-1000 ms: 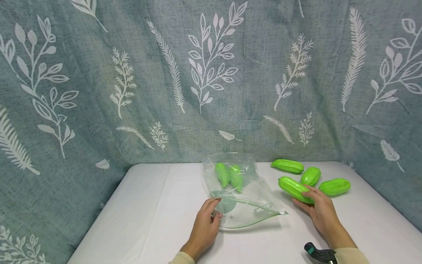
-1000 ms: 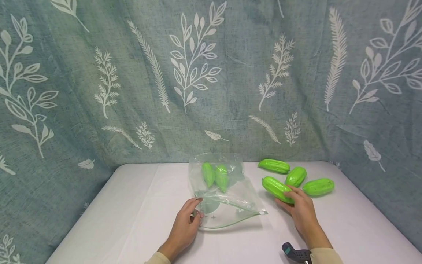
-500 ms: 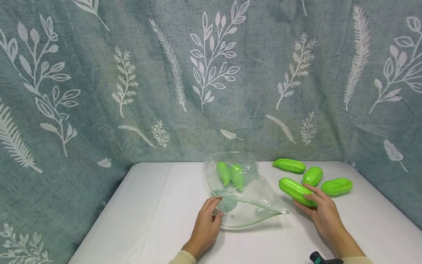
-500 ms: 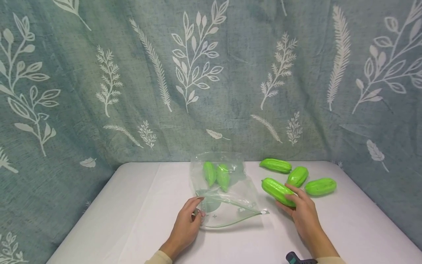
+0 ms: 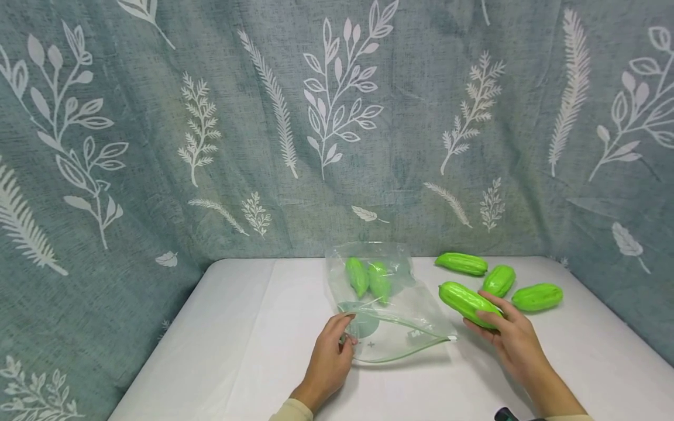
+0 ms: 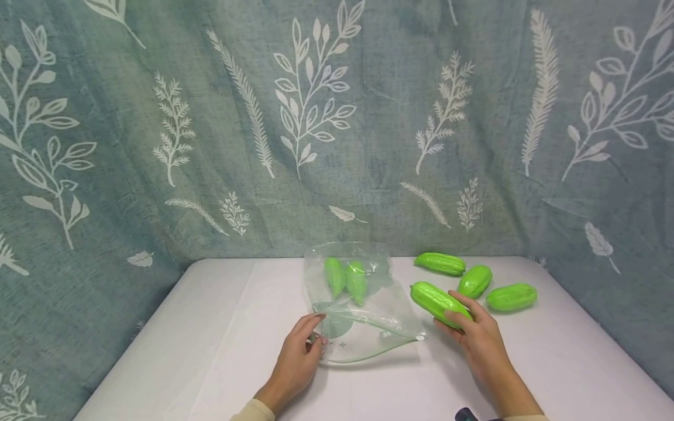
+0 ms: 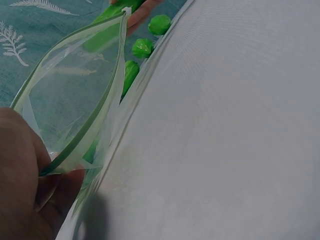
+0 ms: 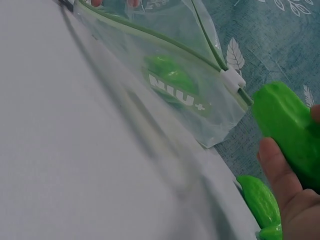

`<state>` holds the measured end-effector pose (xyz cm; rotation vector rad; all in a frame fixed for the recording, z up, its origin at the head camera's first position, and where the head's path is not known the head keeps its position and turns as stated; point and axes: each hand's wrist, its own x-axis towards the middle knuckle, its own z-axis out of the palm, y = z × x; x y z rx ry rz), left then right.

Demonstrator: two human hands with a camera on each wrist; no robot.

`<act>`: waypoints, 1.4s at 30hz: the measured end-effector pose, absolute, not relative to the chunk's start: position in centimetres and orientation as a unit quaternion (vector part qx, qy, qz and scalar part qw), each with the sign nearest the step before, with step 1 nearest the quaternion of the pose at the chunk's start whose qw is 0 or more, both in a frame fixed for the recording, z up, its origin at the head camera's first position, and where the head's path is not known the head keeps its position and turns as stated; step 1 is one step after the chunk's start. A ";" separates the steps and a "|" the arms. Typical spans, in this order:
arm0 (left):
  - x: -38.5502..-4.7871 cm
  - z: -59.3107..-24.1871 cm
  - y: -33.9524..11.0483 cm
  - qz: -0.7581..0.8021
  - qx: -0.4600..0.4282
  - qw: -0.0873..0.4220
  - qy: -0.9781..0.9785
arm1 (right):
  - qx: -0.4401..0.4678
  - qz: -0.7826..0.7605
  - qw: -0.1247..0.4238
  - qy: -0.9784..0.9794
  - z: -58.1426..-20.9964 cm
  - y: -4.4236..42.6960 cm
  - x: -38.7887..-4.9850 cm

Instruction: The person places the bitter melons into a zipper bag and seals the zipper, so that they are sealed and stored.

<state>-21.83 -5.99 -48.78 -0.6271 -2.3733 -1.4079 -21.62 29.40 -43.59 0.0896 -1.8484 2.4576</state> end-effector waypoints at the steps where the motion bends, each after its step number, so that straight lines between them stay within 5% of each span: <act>1: -21.8 -48.7 -6.0 -0.490 -0.219 0.156 -0.829 | 0.033 0.796 0.032 -0.604 -43.5 29.2 -21.6; 42: -21.7 -48.8 -6.0 -0.486 -0.222 0.167 -0.829 | 0.115 0.811 0.010 -0.574 -42.4 27.1 -20.3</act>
